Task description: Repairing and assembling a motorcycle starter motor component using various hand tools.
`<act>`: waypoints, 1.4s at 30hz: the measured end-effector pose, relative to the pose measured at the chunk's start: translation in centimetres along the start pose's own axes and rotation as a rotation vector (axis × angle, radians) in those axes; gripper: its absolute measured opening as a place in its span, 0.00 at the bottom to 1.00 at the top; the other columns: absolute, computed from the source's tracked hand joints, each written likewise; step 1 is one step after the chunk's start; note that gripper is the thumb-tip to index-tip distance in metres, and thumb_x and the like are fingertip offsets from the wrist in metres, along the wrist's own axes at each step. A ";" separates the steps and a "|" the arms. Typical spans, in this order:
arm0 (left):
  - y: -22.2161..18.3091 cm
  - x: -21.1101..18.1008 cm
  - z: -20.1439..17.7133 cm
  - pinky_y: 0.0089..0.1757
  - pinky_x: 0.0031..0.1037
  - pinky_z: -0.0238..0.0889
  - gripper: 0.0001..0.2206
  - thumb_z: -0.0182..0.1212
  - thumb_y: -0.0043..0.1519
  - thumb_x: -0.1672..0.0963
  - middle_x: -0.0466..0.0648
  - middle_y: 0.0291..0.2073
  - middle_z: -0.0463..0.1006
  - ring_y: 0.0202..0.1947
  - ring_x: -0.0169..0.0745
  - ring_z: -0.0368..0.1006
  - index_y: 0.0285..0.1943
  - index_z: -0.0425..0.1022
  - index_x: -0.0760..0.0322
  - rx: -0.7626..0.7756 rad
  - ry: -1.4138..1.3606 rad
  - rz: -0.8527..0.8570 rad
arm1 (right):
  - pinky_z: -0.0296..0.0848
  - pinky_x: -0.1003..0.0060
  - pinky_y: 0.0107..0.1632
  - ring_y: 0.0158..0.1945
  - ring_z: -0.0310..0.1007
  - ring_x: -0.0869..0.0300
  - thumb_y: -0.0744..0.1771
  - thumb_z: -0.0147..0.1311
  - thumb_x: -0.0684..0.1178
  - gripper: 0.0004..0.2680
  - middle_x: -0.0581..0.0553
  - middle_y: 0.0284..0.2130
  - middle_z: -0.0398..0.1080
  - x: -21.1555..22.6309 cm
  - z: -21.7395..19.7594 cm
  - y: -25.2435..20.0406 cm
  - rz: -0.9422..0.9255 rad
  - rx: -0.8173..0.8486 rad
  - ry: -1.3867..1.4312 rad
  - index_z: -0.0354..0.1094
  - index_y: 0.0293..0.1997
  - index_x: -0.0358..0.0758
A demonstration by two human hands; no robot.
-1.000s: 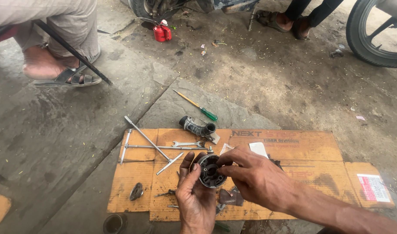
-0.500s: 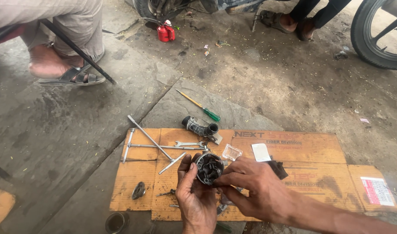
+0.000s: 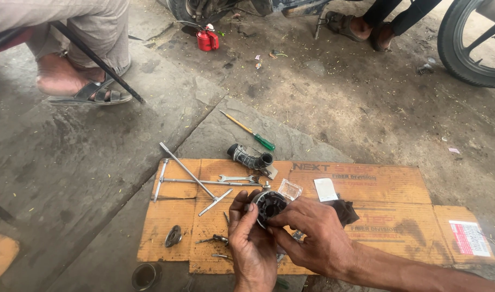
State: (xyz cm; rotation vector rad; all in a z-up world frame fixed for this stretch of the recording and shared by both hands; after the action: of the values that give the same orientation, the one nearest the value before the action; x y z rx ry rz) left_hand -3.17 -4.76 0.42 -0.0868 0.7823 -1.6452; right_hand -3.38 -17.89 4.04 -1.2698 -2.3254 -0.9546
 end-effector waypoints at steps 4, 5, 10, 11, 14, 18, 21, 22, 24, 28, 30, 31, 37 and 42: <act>0.1 -0.1 -0.1 0.46 0.34 0.69 0.18 0.54 0.59 0.57 0.49 0.43 0.75 0.44 0.39 0.73 0.60 0.66 0.57 -0.046 0.005 -0.035 | 0.77 0.62 0.33 0.33 0.80 0.56 0.58 0.68 0.40 0.08 0.45 0.30 0.78 0.1 0.1 -0.1 -0.003 -0.002 0.036 0.77 0.38 0.37; 0.1 0.0 -0.3 0.44 0.33 0.69 0.18 0.54 0.59 0.57 0.48 0.43 0.76 0.44 0.39 0.74 0.60 0.66 0.57 -0.050 -0.013 -0.039 | 0.77 0.62 0.33 0.32 0.80 0.57 0.59 0.68 0.41 0.08 0.45 0.29 0.78 0.0 0.1 -0.2 0.025 0.020 0.053 0.78 0.37 0.38; 0.6 0.3 -1.2 0.41 0.30 0.70 0.19 0.55 0.59 0.57 0.50 0.42 0.76 0.42 0.40 0.74 0.61 0.66 0.57 -0.071 -0.036 -0.024 | 0.76 0.65 0.32 0.32 0.80 0.61 0.60 0.68 0.40 0.07 0.47 0.30 0.80 0.5 0.0 -0.2 0.057 0.014 0.117 0.78 0.38 0.38; 0.7 0.3 -1.4 0.40 0.29 0.70 0.19 0.56 0.59 0.57 0.51 0.42 0.76 0.42 0.40 0.75 0.61 0.66 0.58 -0.059 -0.034 -0.003 | 0.76 0.66 0.30 0.29 0.79 0.62 0.60 0.68 0.40 0.07 0.48 0.29 0.80 0.4 0.0 -0.2 0.117 0.045 0.154 0.78 0.37 0.39; 0.9 -0.2 -1.4 0.37 0.29 0.70 0.19 0.57 0.58 0.56 0.52 0.42 0.77 0.41 0.41 0.75 0.60 0.66 0.57 -0.068 -0.027 0.014 | 0.74 0.69 0.26 0.27 0.77 0.64 0.60 0.66 0.40 0.05 0.49 0.27 0.80 -0.3 -0.3 -0.5 0.121 0.053 0.195 0.78 0.34 0.41; 1.0 -0.9 -1.5 0.42 0.28 0.72 0.22 0.58 0.54 0.59 0.54 0.42 0.77 0.43 0.43 0.76 0.59 0.69 0.55 -0.116 -0.011 0.022 | 0.73 0.68 0.22 0.22 0.73 0.63 0.63 0.59 0.41 0.03 0.48 0.27 0.79 -3.9 -0.8 -1.4 0.260 0.043 0.129 0.74 0.36 0.41; 1.0 -1.0 -1.3 0.46 0.33 0.75 0.23 0.57 0.50 0.61 0.53 0.42 0.77 0.44 0.44 0.76 0.57 0.70 0.56 -0.078 -0.061 0.037 | 0.82 0.69 0.35 0.31 0.77 0.63 0.67 0.56 0.46 0.05 0.46 0.32 0.77 -4.7 -1.5 0.3 0.294 -0.021 0.124 0.68 0.44 0.38; 1.1 -0.8 -1.5 0.46 0.33 0.75 0.23 0.57 0.50 0.61 0.53 0.42 0.77 0.44 0.44 0.76 0.57 0.70 0.56 -0.075 -0.059 0.033 | 0.82 0.69 0.35 0.31 0.77 0.63 0.67 0.56 0.46 0.05 0.46 0.32 0.77 -4.5 -1.7 0.6 0.297 -0.024 0.122 0.68 0.44 0.38; 1.2 -0.6 -1.7 0.46 0.36 0.74 0.23 0.57 0.50 0.62 0.53 0.43 0.77 0.44 0.45 0.76 0.58 0.70 0.57 -0.034 -0.049 0.059 | 0.83 0.66 0.36 0.33 0.83 0.63 0.65 0.57 0.48 0.06 0.46 0.30 0.82 -4.4 -1.7 1.2 0.581 0.086 0.205 0.70 0.43 0.39; 1.3 -0.2 -1.7 0.47 0.36 0.73 0.23 0.57 0.51 0.62 0.53 0.45 0.76 0.45 0.44 0.76 0.58 0.69 0.61 -0.039 0.007 0.098 | 0.86 0.67 0.39 0.36 0.84 0.61 0.65 0.59 0.45 0.07 0.45 0.33 0.81 -4.3 -0.4 0.3 0.476 0.047 0.340 0.70 0.44 0.36; 1.3 0.0 -1.7 0.49 0.36 0.73 0.22 0.57 0.52 0.63 0.53 0.46 0.74 0.47 0.44 0.75 0.58 0.68 0.62 -0.038 0.005 0.087 | 0.81 0.66 0.46 0.42 0.85 0.62 0.65 0.60 0.43 0.07 0.45 0.36 0.83 -3.8 -0.2 0.2 0.384 0.021 0.316 0.72 0.43 0.34; 1.4 0.1 -1.9 0.49 0.36 0.73 0.22 0.57 0.52 0.63 0.53 0.46 0.74 0.47 0.44 0.75 0.58 0.68 0.62 -0.039 0.005 0.087 | 0.81 0.66 0.46 0.42 0.85 0.62 0.65 0.60 0.43 0.07 0.45 0.36 0.83 -3.7 -0.3 0.4 0.385 0.020 0.316 0.72 0.43 0.34; 1.3 0.1 -1.5 0.51 0.35 0.71 0.21 0.55 0.54 0.60 0.54 0.47 0.74 0.48 0.44 0.75 0.59 0.69 0.65 -0.006 -0.001 0.021 | 0.82 0.66 0.45 0.38 0.87 0.62 0.62 0.63 0.41 0.05 0.45 0.35 0.84 -5.5 -0.3 0.6 0.524 0.088 0.329 0.79 0.38 0.36; 1.4 0.1 -1.5 0.47 0.34 0.73 0.21 0.56 0.53 0.59 0.51 0.44 0.76 0.45 0.41 0.76 0.58 0.69 0.63 0.026 0.046 -0.015 | 0.86 0.67 0.44 0.38 0.86 0.61 0.62 0.64 0.42 0.07 0.43 0.33 0.84 -5.6 -0.8 1.2 0.670 0.163 0.353 0.80 0.41 0.36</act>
State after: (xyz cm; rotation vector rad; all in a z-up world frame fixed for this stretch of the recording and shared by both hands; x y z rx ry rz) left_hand -2.75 -4.25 -1.51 -0.0368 0.7968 -1.6763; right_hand 0.65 -21.45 1.92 -1.5134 -1.5133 -0.6687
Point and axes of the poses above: each hand's wrist, its own y-axis towards the middle knuckle, its own z-axis out of the palm, x = y × z, the point moved 1 cm from there along y, towards the middle knuckle
